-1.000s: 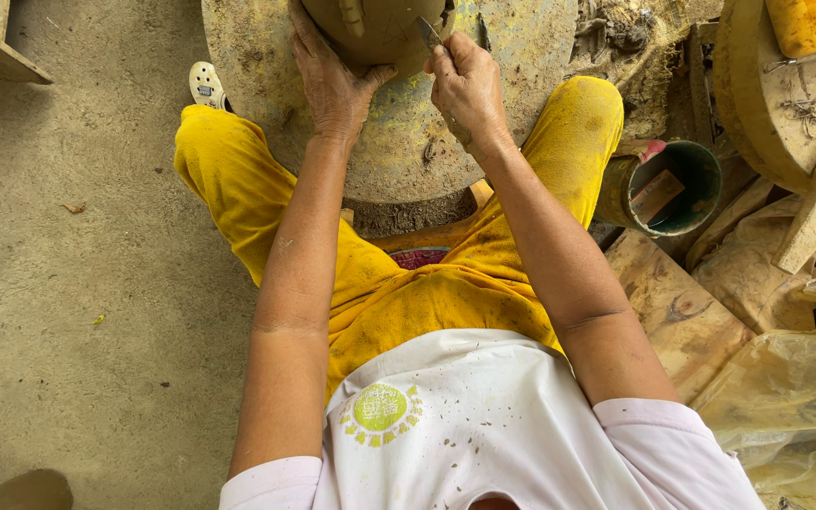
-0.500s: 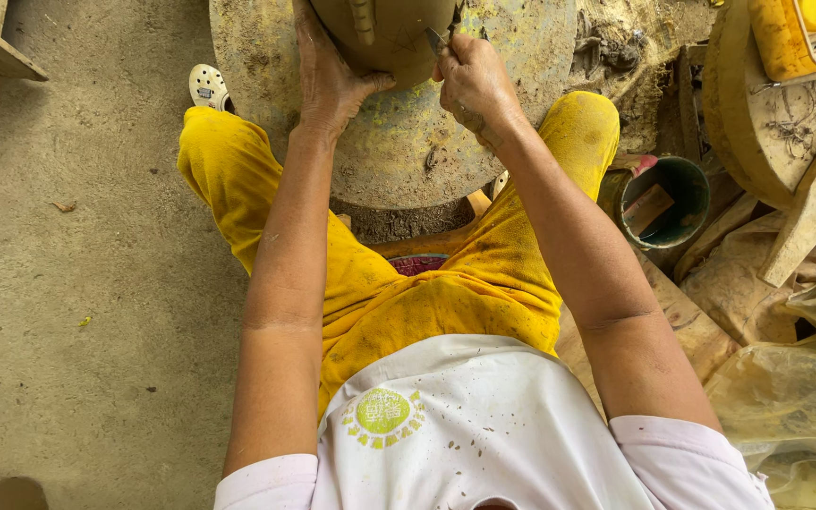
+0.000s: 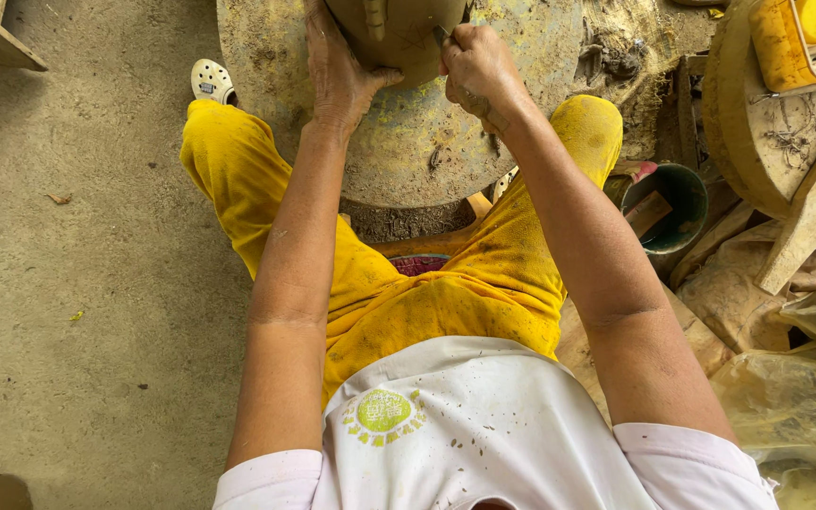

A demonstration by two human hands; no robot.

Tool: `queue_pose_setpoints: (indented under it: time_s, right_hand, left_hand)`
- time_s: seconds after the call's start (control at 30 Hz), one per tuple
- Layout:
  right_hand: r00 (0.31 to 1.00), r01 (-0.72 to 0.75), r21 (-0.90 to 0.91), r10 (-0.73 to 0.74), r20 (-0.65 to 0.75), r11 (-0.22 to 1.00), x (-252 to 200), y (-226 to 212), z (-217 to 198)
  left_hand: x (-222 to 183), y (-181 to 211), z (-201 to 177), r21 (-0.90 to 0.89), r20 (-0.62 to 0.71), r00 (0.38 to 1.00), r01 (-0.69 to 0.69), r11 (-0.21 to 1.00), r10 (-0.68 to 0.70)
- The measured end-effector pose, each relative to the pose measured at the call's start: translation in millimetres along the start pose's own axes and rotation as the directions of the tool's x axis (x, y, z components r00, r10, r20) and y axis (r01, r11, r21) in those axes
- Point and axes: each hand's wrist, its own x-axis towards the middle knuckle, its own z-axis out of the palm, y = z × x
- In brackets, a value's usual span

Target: The person carves decorative shapes and patterns into a clay cylinder on a pottery wheel using a small metal tool. They cut out a star-shaped opening and then carve a series of vertical lines around the exterior of the piece.

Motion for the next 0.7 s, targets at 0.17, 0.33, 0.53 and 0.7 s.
queue_pose_setpoints:
  time_s: [0.17, 0.33, 0.53, 0.7]
  right_hand:
    - [0.999, 0.028, 0.179, -0.036, 0.04, 0.983, -9, -17, 4]
    - [0.996, 0.065, 0.241, -0.078, 0.045, 0.968, -12, -24, 6]
    - [0.999, 0.038, 0.273, -0.04, 0.002, 0.961, -11, -31, 14]
    - [0.995, 0.064, 0.167, -0.05, -0.088, 0.984, -8, -26, 23]
  left_hand:
    - [2, -8, 5, 0.056, 0.02, 0.997, 0.068, 0.996, -0.069]
    - [-1, -15, 11, 0.124, -0.005, 0.998, 0.06, 0.99, -0.06]
    - [-3, -18, 13, 0.161, -0.008, 0.998, 0.069, 0.985, -0.068]
    - [-5, -21, 15, 0.197, -0.019, 0.999, 0.048, 0.979, -0.045]
